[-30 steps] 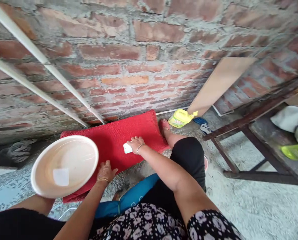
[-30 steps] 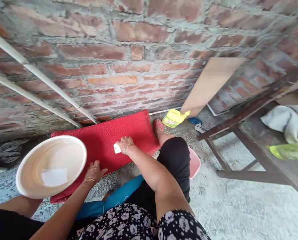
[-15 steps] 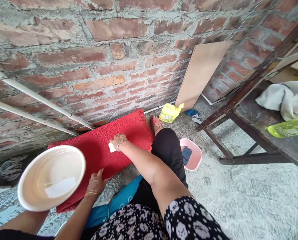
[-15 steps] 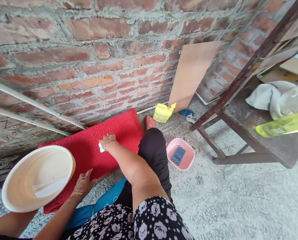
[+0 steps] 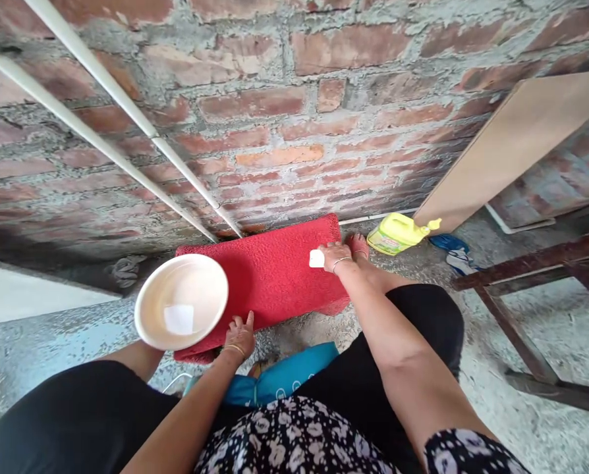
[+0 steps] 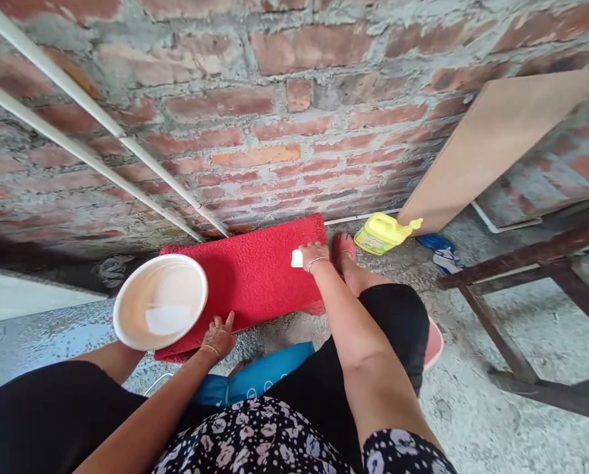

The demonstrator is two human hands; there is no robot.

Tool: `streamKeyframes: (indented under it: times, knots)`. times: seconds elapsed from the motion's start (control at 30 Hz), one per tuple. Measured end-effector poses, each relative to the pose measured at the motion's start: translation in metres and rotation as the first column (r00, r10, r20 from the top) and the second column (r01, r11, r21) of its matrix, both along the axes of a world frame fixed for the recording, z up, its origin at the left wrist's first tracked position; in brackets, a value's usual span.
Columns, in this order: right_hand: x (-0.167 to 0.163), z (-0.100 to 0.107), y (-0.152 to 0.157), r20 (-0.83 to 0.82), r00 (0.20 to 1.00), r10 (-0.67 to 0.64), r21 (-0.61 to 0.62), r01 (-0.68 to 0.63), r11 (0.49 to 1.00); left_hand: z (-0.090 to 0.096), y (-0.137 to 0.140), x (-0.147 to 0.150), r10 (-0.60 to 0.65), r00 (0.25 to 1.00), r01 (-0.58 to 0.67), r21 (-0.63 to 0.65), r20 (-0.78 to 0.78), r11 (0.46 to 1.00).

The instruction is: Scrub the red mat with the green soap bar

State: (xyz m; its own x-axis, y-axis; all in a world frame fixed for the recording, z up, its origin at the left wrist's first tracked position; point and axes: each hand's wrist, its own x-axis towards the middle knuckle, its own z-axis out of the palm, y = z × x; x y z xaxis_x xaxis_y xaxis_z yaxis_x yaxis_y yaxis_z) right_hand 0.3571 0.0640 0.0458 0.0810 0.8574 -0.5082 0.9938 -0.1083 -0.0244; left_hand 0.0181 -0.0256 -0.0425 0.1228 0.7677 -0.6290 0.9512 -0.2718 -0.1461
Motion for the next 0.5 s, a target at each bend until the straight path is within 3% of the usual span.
streamKeyframes:
  times: [0.13,0.23,0.4,0.5]
  knots:
    - [-0.03,-0.015,0.01,-0.049,0.997,0.054,0.014,-0.054,0.998,0.002,-0.001,-0.001,-0.005,1.0,0.005,-0.032,-0.015,0.999]
    - [-0.005,-0.018,0.008,0.018,1.0,0.014,0.015,-0.014,1.0,0.003,0.001,-0.003,-0.013,1.0,0.013,-0.046,0.0,0.999]
    - [0.057,-0.017,-0.003,0.231,0.958,-0.167,0.034,0.164,0.986,0.003,0.002,0.003,-0.04,0.999,0.04,-0.035,-0.002,0.999]
    - [0.053,-0.023,-0.005,0.227,0.973,-0.045,0.023,0.041,0.999,0.006,0.003,0.005,-0.031,0.999,0.032,-0.037,0.008,0.999]
